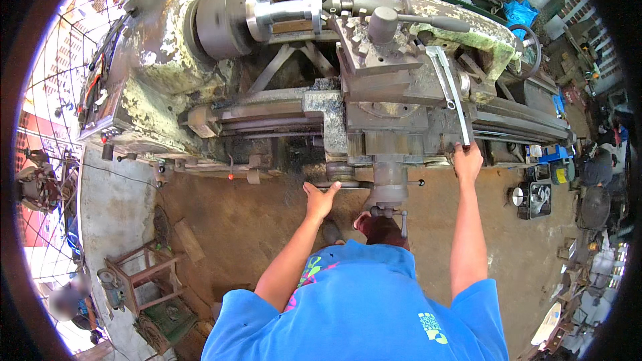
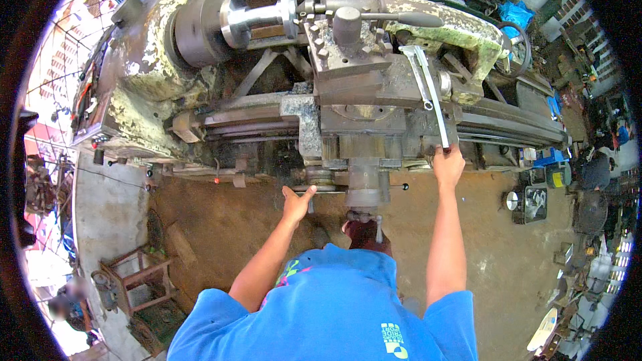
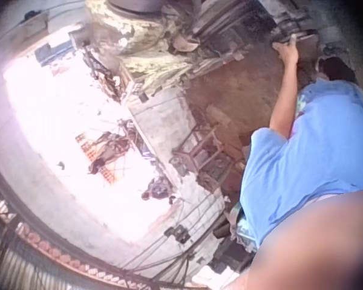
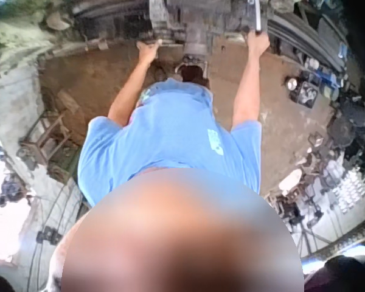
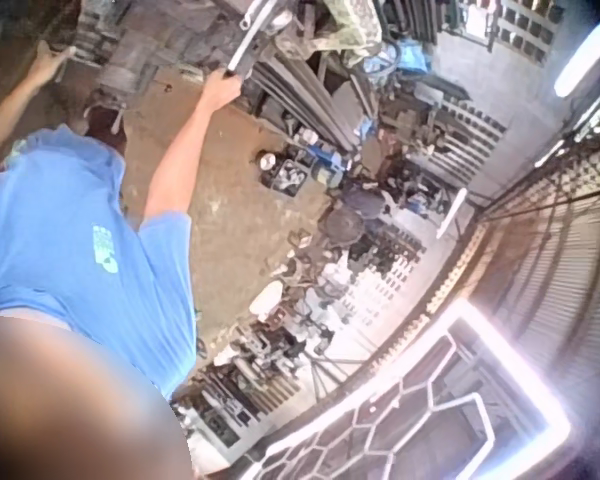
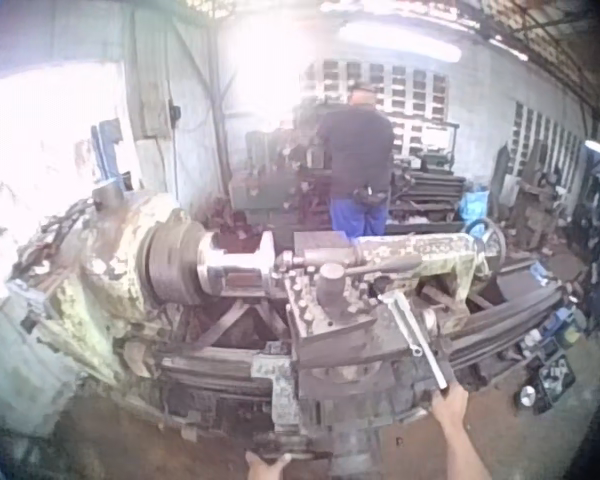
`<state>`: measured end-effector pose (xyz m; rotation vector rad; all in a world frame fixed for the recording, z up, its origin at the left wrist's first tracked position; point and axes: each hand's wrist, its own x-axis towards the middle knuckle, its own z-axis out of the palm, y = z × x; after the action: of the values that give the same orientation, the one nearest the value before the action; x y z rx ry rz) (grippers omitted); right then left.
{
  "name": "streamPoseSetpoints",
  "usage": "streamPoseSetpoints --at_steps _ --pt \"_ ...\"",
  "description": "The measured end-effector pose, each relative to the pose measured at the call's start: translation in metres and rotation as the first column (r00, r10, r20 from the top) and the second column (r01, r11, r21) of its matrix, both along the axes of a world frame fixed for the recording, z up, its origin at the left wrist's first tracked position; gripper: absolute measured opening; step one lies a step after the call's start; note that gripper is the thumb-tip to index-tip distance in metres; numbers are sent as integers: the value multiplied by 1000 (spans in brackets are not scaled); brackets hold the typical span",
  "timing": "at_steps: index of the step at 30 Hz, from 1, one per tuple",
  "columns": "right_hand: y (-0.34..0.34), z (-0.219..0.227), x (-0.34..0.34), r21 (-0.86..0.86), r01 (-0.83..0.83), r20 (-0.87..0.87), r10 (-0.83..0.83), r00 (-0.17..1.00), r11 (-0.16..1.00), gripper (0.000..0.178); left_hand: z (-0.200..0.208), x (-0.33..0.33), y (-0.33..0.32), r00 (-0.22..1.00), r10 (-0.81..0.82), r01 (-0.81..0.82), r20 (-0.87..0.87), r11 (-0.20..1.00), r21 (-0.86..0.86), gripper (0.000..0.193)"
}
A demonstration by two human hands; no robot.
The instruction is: The person operates a metal lathe, turning a cylindrical workpiece while using a vernier caliper to measure its diameter. They adjust the lathe controls and reposition the tool, then measure again to verify dimensions.
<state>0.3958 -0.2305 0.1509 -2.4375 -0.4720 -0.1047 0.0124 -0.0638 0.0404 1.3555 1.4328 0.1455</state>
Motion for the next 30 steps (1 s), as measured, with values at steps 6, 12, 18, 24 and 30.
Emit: streamPoseSetpoints --at_steps 6,12,18,24,30 --pt "1 2 1 -29 8 9 -7 1000 1000 32 1 -3 6 999 -11 8 -33 997 -82 138" --pt "0 3 2 -28 15 -26 -15 1000 1000 33 0 -5 7 1000 16 -16 -2 997 -78 135" --pt "-2 2 2 29 14 -37 -13 999 999 30 -4 -9 9 1000 11 -10 14 994 -107 132" --pt "-1 7 -2 48 11 -48 -9 999 999 29 -4 -10 11 999 38 -33 39 991 -131 132" --pt "-3 3 0 37 14 -42 -12 999 999 29 -2 -14 10 998 37 -30 50 989 -141 133"
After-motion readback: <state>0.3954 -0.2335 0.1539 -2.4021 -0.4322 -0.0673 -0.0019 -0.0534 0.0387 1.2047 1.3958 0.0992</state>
